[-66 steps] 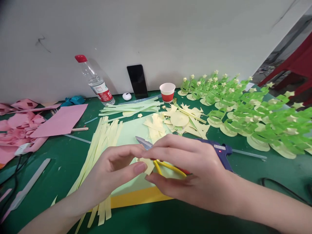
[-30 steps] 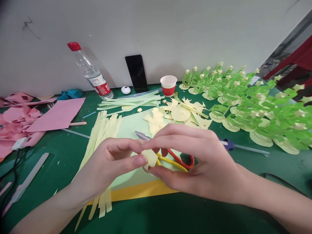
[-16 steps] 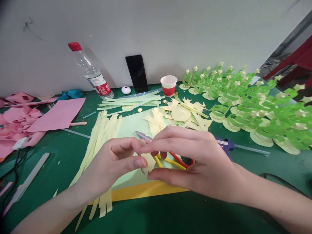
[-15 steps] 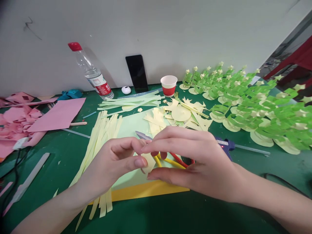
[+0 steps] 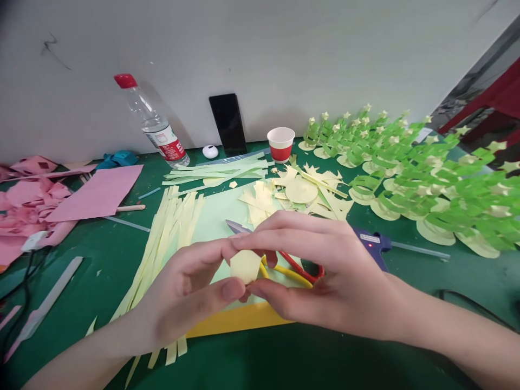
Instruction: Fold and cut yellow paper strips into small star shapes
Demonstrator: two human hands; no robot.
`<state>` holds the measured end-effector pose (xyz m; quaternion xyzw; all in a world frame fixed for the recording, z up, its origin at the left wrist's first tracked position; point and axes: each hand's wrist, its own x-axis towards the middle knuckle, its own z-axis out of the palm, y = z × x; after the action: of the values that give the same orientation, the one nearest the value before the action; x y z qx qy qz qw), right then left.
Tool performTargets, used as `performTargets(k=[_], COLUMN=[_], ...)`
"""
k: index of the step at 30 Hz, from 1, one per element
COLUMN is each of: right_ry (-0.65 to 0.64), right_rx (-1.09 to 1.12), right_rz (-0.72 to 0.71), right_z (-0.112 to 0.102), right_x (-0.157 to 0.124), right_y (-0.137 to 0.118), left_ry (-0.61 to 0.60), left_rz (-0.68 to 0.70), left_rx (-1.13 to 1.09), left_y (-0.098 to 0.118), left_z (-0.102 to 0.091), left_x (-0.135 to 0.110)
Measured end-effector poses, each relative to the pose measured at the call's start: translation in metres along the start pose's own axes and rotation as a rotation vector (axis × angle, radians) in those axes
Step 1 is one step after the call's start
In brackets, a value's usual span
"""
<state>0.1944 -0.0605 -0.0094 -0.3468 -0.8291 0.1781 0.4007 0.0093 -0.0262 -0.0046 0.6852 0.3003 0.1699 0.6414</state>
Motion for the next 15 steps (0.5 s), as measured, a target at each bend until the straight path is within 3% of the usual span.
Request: performTargets(k=[8,15], right_ry=[0.032,0.04], right_rx=[0.01,-0.065], right_rz=[0.018,-0.01], right_z=[0.008,0.004], right_x=[-0.008,-0.009], right_y=[0.004,0.003], left_ry=[0.034,0.018], left_rz=[-0.057,0.053], left_rx=[0.016,0.049], left_y=[0.0,0.0], left_z=[0.002,-0.001], left_x=[0.001,0.0])
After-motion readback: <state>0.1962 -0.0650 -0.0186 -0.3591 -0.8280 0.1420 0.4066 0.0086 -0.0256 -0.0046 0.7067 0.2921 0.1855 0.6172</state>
